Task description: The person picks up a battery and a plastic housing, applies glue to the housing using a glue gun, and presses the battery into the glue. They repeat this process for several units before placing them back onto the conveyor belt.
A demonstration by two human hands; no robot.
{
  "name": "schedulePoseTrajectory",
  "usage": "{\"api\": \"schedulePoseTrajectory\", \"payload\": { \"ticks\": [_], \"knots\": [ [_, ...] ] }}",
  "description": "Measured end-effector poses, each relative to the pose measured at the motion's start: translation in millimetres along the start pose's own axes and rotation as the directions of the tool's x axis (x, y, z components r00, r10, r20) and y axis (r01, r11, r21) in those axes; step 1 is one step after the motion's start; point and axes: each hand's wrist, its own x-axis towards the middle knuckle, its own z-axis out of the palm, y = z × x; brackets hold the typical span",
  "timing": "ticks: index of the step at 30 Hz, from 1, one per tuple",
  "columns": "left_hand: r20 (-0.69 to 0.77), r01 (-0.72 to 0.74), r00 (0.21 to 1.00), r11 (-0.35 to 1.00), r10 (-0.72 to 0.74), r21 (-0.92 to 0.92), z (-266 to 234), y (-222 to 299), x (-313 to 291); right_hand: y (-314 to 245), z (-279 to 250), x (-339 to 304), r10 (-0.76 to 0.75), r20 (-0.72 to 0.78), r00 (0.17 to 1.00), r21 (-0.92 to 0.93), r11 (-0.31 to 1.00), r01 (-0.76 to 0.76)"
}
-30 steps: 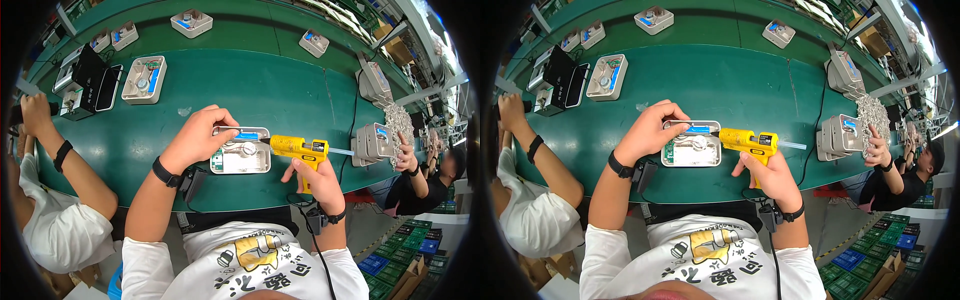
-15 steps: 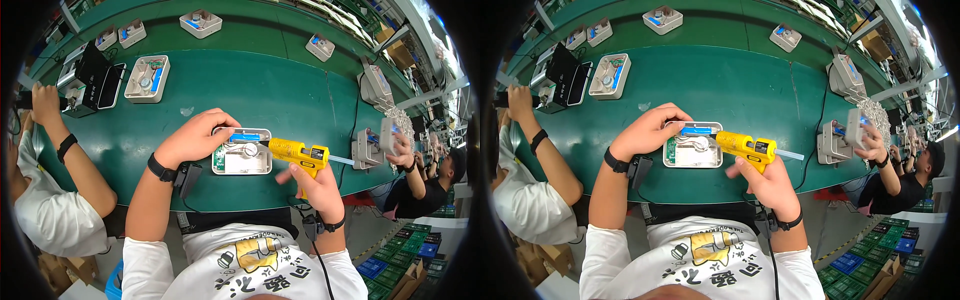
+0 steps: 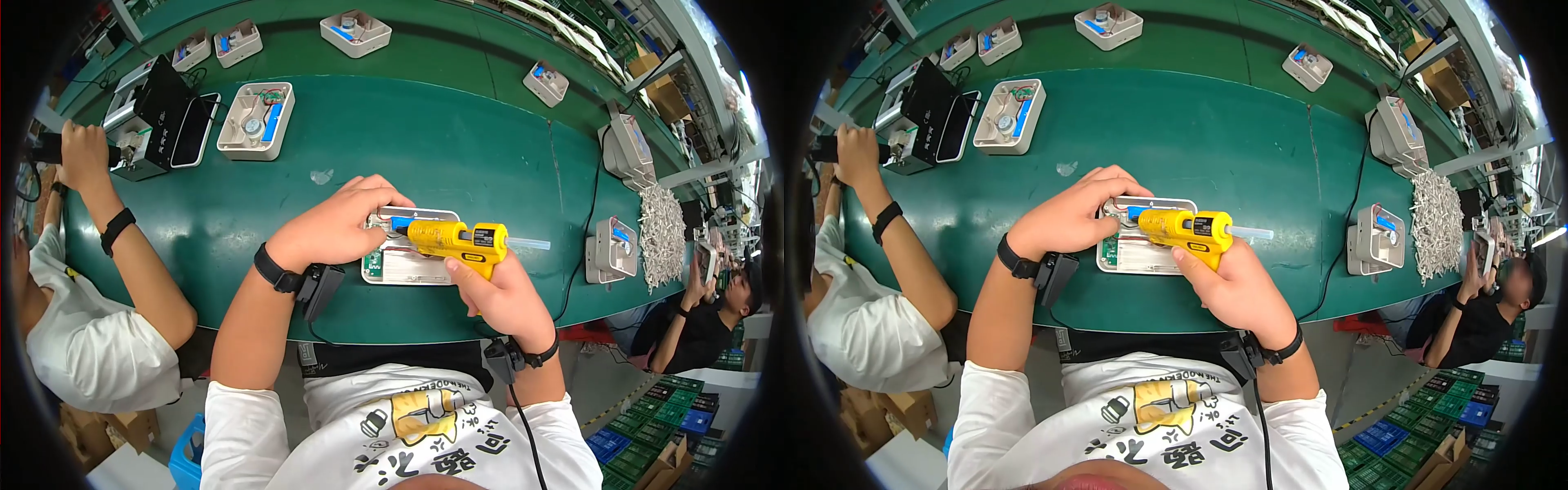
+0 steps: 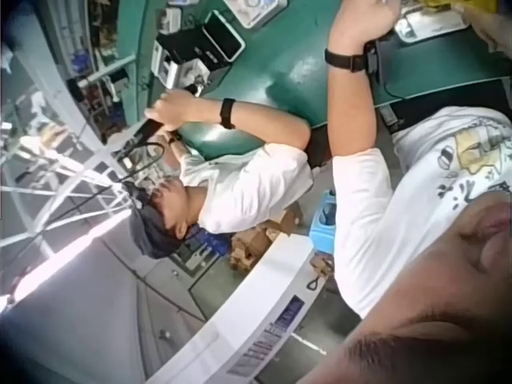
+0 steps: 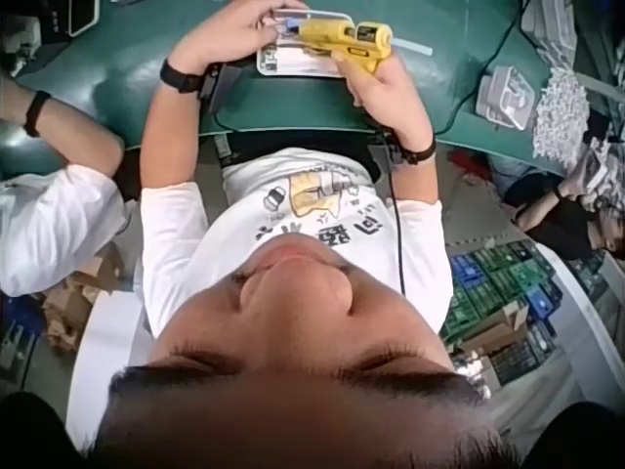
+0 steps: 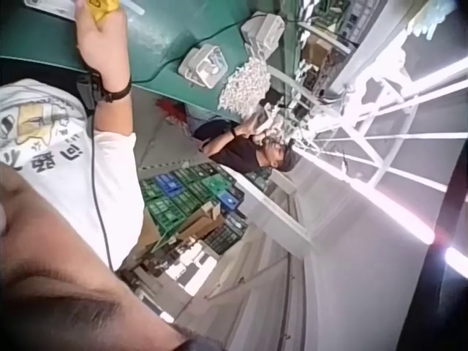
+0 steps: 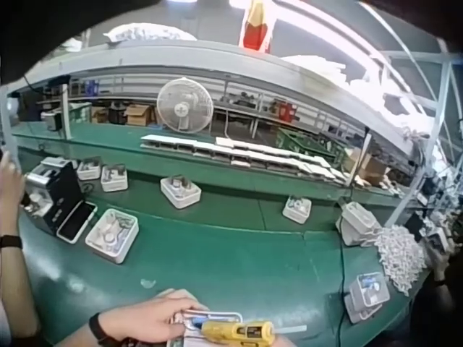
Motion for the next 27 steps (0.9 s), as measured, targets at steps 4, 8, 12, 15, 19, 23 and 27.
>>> {"api": "schedulePoseTrajectory", "payload": {
  "ticks": [4,8,12,15,19,23,27],
  "knots": [
    [-0.001,-0.002,1.000,1.000,0.002,0.019,2.8,-0.8,-0.2,3.6,-7.1,-5.4,0.016,-0.023,1.000,-0.039,0.999,-0.017],
    [-0.011,-0.005,1.000,1.000,0.005,0.025,5.0,-0.8,-0.5,-3.1,-6.0,-1.4,-0.016,-0.076,0.997,0.003,1.000,0.016],
    [-0.002,0.021,1.000,1.000,-0.021,-0.009,3.0,0.1,4.5,-8.0,-1.5,8.3,-0.025,-0.036,0.999,0.021,0.999,0.025],
    [-0.007,0.037,0.999,0.998,-0.037,-0.048,0.2,-2.6,7.8,-1.2,-9.1,3.8,-0.022,0.007,1.000,0.079,0.997,0.022],
    [-0.069,0.011,0.997,0.997,-0.016,-0.072,-0.3,-10.2,7.1,-1.6,-24.1,1.4,-0.055,0.028,0.998,0.139,0.989,0.050],
    [-0.224,-0.228,0.946,0.972,0.233,0.051,9.4,-36.0,0.7,9.0,-40.6,13.7,-0.127,0.042,0.991,0.118,0.985,0.122],
    [-0.080,-0.179,0.981,0.983,0.174,-0.051,15.7,-31.9,18.3,25.5,-71.5,29.0,-0.253,0.071,0.965,0.105,0.964,0.245]
  ]
}}
